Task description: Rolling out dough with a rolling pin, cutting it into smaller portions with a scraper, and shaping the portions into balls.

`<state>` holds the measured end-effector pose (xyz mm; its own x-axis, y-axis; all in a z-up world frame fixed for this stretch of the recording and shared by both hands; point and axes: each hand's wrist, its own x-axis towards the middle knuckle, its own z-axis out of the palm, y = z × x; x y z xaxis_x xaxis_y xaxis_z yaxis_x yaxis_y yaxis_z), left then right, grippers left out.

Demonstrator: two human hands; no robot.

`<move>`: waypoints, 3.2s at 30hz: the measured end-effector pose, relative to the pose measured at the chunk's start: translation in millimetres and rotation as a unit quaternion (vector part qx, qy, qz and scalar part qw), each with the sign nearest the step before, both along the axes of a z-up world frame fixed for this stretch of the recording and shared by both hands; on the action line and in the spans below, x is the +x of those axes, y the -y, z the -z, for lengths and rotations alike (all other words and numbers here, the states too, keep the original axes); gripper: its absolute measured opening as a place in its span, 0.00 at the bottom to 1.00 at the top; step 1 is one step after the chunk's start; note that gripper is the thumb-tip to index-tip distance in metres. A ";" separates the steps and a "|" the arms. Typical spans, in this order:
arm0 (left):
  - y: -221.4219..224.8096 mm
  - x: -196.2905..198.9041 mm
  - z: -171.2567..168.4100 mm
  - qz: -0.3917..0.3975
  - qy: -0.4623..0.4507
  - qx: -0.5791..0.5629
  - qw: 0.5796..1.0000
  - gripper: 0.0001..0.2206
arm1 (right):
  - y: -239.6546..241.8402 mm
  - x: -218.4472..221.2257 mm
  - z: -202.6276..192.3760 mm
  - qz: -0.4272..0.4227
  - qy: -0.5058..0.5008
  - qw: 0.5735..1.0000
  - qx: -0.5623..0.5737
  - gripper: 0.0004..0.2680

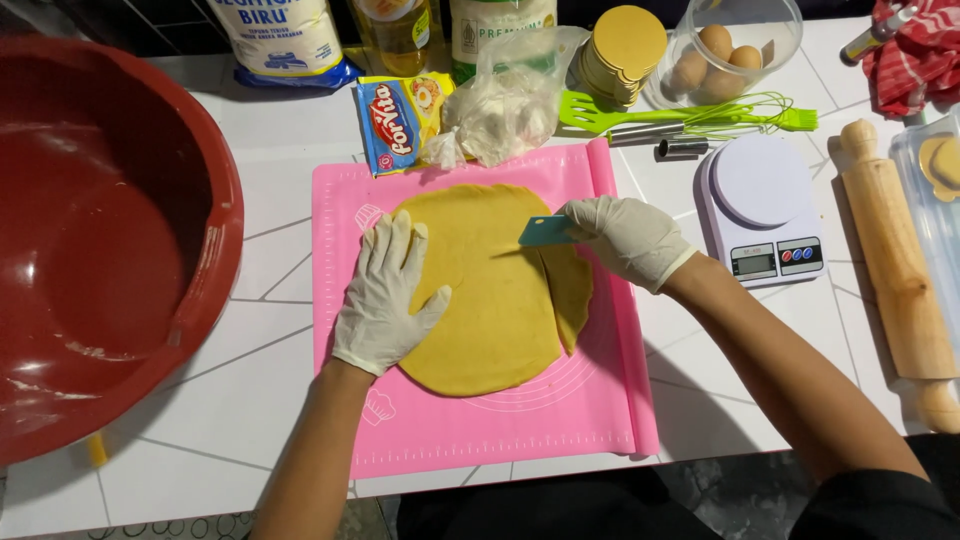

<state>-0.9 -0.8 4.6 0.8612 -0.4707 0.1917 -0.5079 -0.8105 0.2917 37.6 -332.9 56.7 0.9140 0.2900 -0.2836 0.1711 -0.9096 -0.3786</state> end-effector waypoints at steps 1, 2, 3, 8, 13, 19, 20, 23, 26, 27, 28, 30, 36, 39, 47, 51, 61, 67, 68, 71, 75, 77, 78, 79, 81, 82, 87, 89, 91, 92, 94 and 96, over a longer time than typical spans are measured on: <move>0.7 -0.4 -0.6 0.000 0.000 -0.001 1.000 0.38 | -1.6 -1.3 -2.6 0.000 0.000 1.000 -0.001 0.07; 0.7 -0.5 -1.4 0.000 0.002 0.004 1.000 0.38 | -3.9 -1.8 -5.2 0.002 -0.002 1.000 0.008 0.08; 0.7 -0.6 -2.3 0.001 0.004 0.008 1.000 0.37 | -6.2 -2.4 -7.9 0.004 -0.004 1.000 0.016 0.09; -0.4 -2.2 0.5 -0.003 0.021 0.041 0.999 0.38 | 32.9 13.8 54.1 0.033 -0.013 0.994 0.103 0.06; 0.9 -2.2 -2.4 -0.003 0.027 0.060 0.998 0.39 | 33.8 12.4 51.7 0.017 -0.006 0.995 0.094 0.05; 2.9 -1.3 -7.5 -0.004 0.020 0.059 0.998 0.34 | 10.7 3.8 6.2 -0.044 0.027 0.997 0.049 0.06; 3.5 -1.6 -7.9 -0.005 0.014 0.065 0.998 0.36 | 12.9 4.7 12.5 -0.074 0.050 0.995 0.036 0.04; 6.2 -1.4 -10.4 -0.009 0.007 0.073 0.997 0.39 | 15.7 10.6 28.7 -0.120 0.087 0.989 -0.004 0.02; 7.7 -2.1 -10.4 -0.012 0.007 0.082 0.997 0.39 | 9.0 13.5 38.0 -0.131 0.112 0.985 -0.019 0.03; 8.0 -2.2 -10.2 -0.014 0.007 0.087 0.996 0.39 | 5.7 14.0 39.7 -0.126 0.123 0.984 -0.009 0.02; 8.3 -2.3 -11.2 -0.013 0.007 0.089 0.996 0.39 | -0.1 13.9 36.3 -0.125 0.124 0.984 -0.007 0.02; 9.3 -2.7 -12.9 -0.014 0.007 0.089 0.996 0.40 | -11.2 13.9 29.0 -0.150 0.142 0.978 -0.029 0.02; 7.3 -3.0 -8.0 -0.010 0.021 0.085 0.996 0.40 | -31.1 20.3 40.0 -0.142 0.170 0.974 -0.044 0.02; 6.6 -3.2 -10.7 -0.001 0.019 0.068 0.998 0.39 | -36.7 13.8 30.9 -0.122 0.185 0.971 -0.089 0.04; 1.8 -3.8 -11.5 0.007 0.009 0.056 0.998 0.39 | -0.1 9.1 31.9 -0.062 0.113 0.990 -0.050 0.05; 3.1 -2.6 -9.9 0.007 0.007 0.064 0.998 0.39 | 29.4 -0.2 40.7 -0.086 0.159 0.978 -0.104 0.04; 2.8 -3.1 -5.6 -0.007 0.012 0.067 0.998 0.39 | -6.2 14.1 51.5 -0.131 0.217 0.962 -0.105 0.10; 2.8 -3.2 -1.9 -0.003 0.015 0.035 0.999 0.39 | -18.8 3.9 26.5 -0.096 0.158 0.979 -0.084 0.06; 2.4 -2.9 -1.1 -0.004 0.023 0.042 0.999 0.39 | -8.5 4.1 25.9 -0.078 0.153 0.978 -0.116 0.08; 1.2 -2.7 0.5 -0.006 0.032 0.046 0.998 0.39 | 6.9 -7.0 4.8 0.006 0.104 0.986 -0.132 0.12; 1.8 -2.7 -1.5 -0.001 0.040 0.047 0.998 0.38 | 10.6 -38.8 -0.2 0.126 -0.016 0.977 -0.170 0.14; 2.9 -3.2 -2.6 0.002 0.041 0.048 0.998 0.38 | 9.4 -51.1 14.4 0.122 -0.028 0.971 -0.202 0.14; 2.2 -4.0 -3.1 0.000 0.043 0.050 0.998 0.38 | 7.5 -55.9 21.7 0.113 -0.040 0.965 -0.234 0.14; 2.6 -3.2 -3.8 0.000 0.043 0.050 0.998 0.38 | 0.4 -63.5 15.9 0.113 -0.040 0.965 -0.234 0.14; 2.1 -3.9 -4.1 -0.001 0.028 0.054 0.998 0.38 | -15.0 -79.1 5.7 0.112 -0.064 0.972 -0.195 0.14; 2.0 -3.6 -4.1 -0.001 0.027 0.054 0.998 0.38 | -17.8 -82.7 7.4 0.112 -0.065 0.972 -0.195 0.14; 2.8 -4.0 -6.1 -0.002 0.019 0.053 0.998 0.39 | -35.2 -101.8 -2.7 0.145 -0.099 0.964 -0.202 0.18; 3.9 -2.8 -4.5 -0.004 0.021 0.057 0.998 0.39 | -31.0 -106.8 0.7 0.147 -0.110 0.963 -0.198 0.19; 2.7 -3.0 -5.0 -0.006 0.022 0.064 0.998 0.39 | -34.2 -110.5 -4.3 0.148 -0.121 0.963 -0.192 0.20; 2.9 -3.1 -6.2 -0.004 0.020 0.056 0.998 0.39 | -38.0 -112.1 -11.9 0.150 -0.134 0.963 -0.178 0.19; 3.5 -3.4 -8.1 0.000 0.018 0.048 0.999 0.39 | -40.1 -115.7 -18.2 0.154 -0.147 0.963 -0.163 0.19; 3.4 -4.1 -9.6 0.002 0.020 0.045 0.999 0.39 | -37.7 -119.9 -15.3 0.172 -0.163 0.963 -0.131 0.18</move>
